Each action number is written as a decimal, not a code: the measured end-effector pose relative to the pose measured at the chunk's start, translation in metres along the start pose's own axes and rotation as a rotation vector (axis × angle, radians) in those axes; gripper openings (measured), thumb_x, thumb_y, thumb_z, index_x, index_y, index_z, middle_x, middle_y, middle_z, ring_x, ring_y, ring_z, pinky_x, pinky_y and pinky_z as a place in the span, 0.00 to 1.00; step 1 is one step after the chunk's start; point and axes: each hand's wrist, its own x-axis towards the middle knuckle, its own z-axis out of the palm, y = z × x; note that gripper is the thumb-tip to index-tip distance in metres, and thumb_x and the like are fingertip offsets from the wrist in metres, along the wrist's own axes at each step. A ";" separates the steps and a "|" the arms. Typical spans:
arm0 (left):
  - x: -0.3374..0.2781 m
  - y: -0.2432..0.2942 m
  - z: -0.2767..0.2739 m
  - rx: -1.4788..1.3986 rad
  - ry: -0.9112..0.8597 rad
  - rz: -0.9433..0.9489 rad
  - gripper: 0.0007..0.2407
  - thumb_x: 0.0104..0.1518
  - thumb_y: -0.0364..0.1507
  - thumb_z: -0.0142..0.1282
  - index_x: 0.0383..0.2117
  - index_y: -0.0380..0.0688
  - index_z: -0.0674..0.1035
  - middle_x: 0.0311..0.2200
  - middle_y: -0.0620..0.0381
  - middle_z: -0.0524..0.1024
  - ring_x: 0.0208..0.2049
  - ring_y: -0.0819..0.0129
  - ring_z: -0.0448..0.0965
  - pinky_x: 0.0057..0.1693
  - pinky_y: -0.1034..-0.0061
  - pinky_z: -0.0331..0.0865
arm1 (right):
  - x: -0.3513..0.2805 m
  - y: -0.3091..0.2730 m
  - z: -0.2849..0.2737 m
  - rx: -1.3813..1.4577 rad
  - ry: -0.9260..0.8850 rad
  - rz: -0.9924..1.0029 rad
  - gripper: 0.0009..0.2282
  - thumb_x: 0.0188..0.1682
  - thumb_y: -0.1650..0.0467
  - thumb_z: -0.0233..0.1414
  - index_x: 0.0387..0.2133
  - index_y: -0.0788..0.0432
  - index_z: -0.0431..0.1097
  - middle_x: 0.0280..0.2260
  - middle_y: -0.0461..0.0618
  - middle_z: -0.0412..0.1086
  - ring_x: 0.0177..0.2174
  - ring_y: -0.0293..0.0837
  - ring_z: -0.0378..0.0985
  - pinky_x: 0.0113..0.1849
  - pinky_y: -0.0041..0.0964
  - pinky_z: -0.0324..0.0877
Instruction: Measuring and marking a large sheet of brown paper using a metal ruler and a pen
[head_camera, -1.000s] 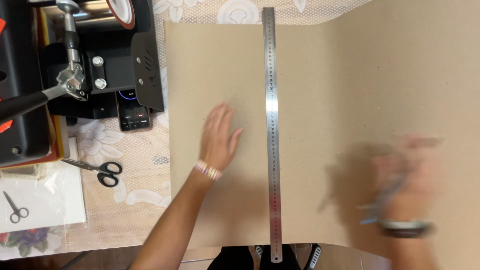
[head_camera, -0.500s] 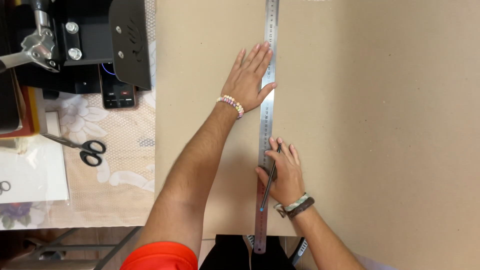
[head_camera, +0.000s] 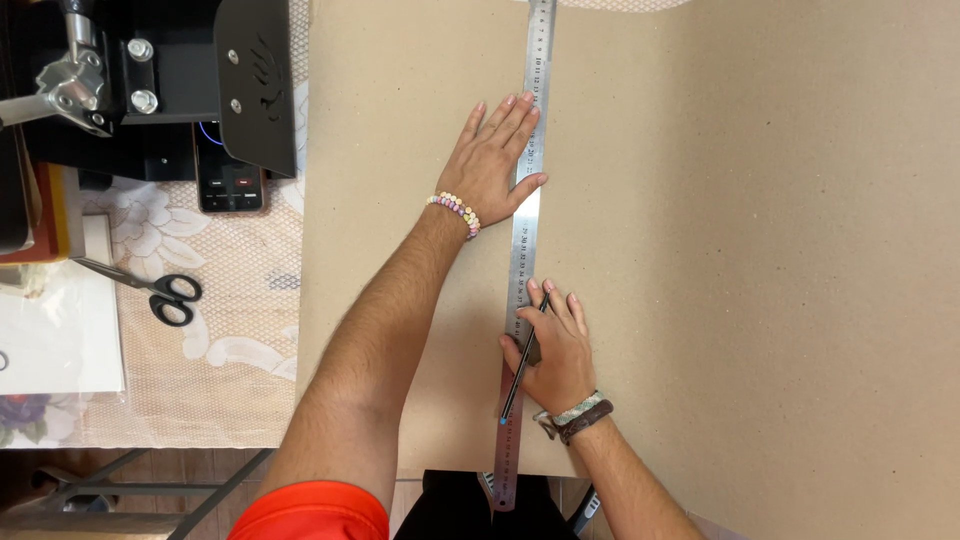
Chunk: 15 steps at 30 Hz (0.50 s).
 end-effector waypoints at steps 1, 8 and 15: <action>-0.001 -0.001 0.001 -0.002 0.000 -0.001 0.33 0.64 0.50 0.42 0.69 0.39 0.57 0.71 0.51 0.49 0.72 0.58 0.47 0.73 0.55 0.37 | 0.000 0.000 0.000 -0.001 -0.002 0.000 0.13 0.43 0.66 0.59 0.38 0.58 0.70 0.59 0.56 0.66 0.61 0.59 0.63 0.61 0.61 0.53; 0.022 0.006 -0.054 -0.037 -0.445 -0.046 0.48 0.50 0.63 0.47 0.69 0.39 0.48 0.72 0.49 0.39 0.72 0.56 0.39 0.72 0.56 0.35 | -0.001 0.002 -0.001 0.061 0.009 -0.008 0.14 0.42 0.66 0.61 0.39 0.58 0.70 0.59 0.58 0.66 0.61 0.61 0.63 0.60 0.64 0.53; 0.037 0.029 -0.062 0.266 -0.614 -0.034 0.59 0.36 0.61 0.69 0.68 0.31 0.49 0.71 0.40 0.38 0.70 0.45 0.43 0.67 0.48 0.53 | 0.000 0.009 -0.006 0.226 0.070 -0.051 0.09 0.48 0.72 0.52 0.41 0.59 0.67 0.55 0.59 0.69 0.59 0.62 0.67 0.60 0.69 0.53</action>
